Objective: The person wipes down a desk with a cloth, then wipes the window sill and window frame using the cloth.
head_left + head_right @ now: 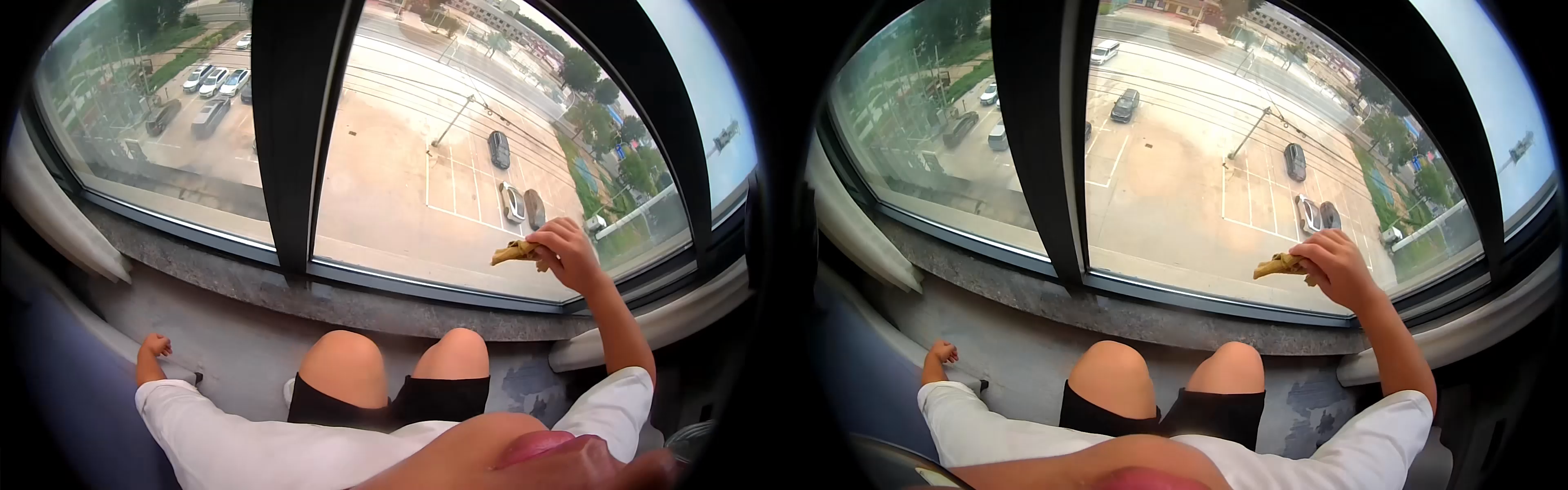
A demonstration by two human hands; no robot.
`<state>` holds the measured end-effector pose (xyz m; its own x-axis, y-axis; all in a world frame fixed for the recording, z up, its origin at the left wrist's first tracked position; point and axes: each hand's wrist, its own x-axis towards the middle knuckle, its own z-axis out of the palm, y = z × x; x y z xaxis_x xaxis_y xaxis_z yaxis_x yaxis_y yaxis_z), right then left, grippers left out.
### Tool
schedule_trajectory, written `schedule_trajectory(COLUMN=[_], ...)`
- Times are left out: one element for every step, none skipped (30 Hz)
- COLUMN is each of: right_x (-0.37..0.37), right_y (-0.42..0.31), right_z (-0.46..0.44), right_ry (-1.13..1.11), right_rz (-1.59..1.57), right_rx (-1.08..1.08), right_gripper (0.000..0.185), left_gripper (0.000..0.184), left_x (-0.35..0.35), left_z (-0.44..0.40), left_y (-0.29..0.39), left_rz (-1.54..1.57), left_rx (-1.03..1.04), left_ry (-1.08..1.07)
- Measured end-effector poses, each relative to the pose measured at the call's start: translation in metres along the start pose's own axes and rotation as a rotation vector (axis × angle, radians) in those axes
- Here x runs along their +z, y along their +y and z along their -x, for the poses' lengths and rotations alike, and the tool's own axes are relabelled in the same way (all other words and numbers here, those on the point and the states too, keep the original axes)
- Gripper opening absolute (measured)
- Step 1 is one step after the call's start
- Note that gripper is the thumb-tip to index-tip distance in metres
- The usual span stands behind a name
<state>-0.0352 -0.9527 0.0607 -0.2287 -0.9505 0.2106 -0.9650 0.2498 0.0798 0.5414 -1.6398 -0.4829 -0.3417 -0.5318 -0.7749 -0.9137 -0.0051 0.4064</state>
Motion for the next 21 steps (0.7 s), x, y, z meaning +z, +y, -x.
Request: schedule_trajectory(right_x=[-0.017,-0.038,-0.055,-0.072,-0.087,-0.108,-0.125,-0.139,-0.161,-0.178,-0.201,-0.216,-0.223,-0.233,-0.244,-0.255,-0.266,-0.273,-0.279,-0.273,-0.264], right_y=[0.005,0.007,0.014,0.018,0.026,0.034,0.038,0.042,0.039,0.037,0.035,0.038,0.041,0.043,0.042,0.039,0.031,0.021,0.012,-0.003,-0.022], right_z=[0.009,0.019,0.037,0.052,0.067,0.075,0.08,0.086,0.091,0.094,0.096,0.098,0.1,0.097,0.094,0.089,0.081,0.083,0.083,0.088,0.095], right_ry=[0.096,0.155,0.245,0.342,0.444,0.496,0.534,0.528,0.527,0.458,0.358,0.346,0.318,0.332,0.331,0.312,0.303,0.305,0.301,0.323,0.345], right_rz=[0.033,0.008,-0.01,-0.112,-0.211,-0.239,-0.285,-0.373,-0.451,-0.641,-0.839,-1.028,-1.227,-1.333,-1.442,-1.524,-1.595,-1.74,-1.865,-1.846,-1.826], right_rx=[-0.055,-0.024,0.03,0.116,0.127,0.073,0.026,0.045,0.069,0.101,0.179,0.262,0.351,0.437,0.542,0.58,0.605,0.695,0.777,0.86,0.94], right_gripper=[0.018,0.018,0.021,0.023,0.018,0.016,0.016,0.017,0.019,0.019,0.019,0.02,0.02,0.021,0.022,0.023,0.024,0.025,0.027,0.027,0.027], left_gripper=[0.023,0.027,0.028,0.03,0.031,0.033,0.035,0.036,0.038,0.047,0.05,0.048,0.042,0.037,0.033,0.033,0.032,0.03,0.028,0.027,0.027], left_x=[0.0,0.002,0.003,-0.001,-0.002,0.0,0.002,0.007,0.01,0.018,0.029,0.044,0.06,0.076,0.089,0.106,0.12,0.137,0.151,0.161,0.159], left_z=[0.0,0.001,0.018,0.036,0.057,0.08,0.103,0.128,0.154,0.162,0.205,0.252,0.3,0.371,0.408,0.45,0.499,0.544,0.591,0.641,0.694], left_y=[-0.005,-0.008,0.008,0.039,0.07,0.102,0.133,0.165,0.204,0.231,0.279,0.321,0.357,0.403,0.423,0.443,0.464,0.482,0.5,0.513,0.538], left_rz=[0.049,0.096,-0.008,-0.223,-0.458,-0.661,-0.819,-0.937,-1.013,-1.134,-1.026,-0.951,-0.798,-0.746,-0.615,-0.586,-0.561,-0.505,-0.484,-0.282,-0.282], left_rx=[0.029,0.062,0.017,-0.034,-0.06,-0.052,-0.024,0.024,0.088,0.239,0.372,0.478,0.628,0.684,0.674,0.78,0.836,0.876,0.978,0.984,1.046], left_ry=[0.056,0.111,0.065,-0.03,-0.143,-0.256,-0.359,-0.448,-0.515,-0.559,-0.612,-0.612,-0.689,-0.727,-0.814,-0.808,-0.747,-0.703,-0.699,-0.768,-0.777])
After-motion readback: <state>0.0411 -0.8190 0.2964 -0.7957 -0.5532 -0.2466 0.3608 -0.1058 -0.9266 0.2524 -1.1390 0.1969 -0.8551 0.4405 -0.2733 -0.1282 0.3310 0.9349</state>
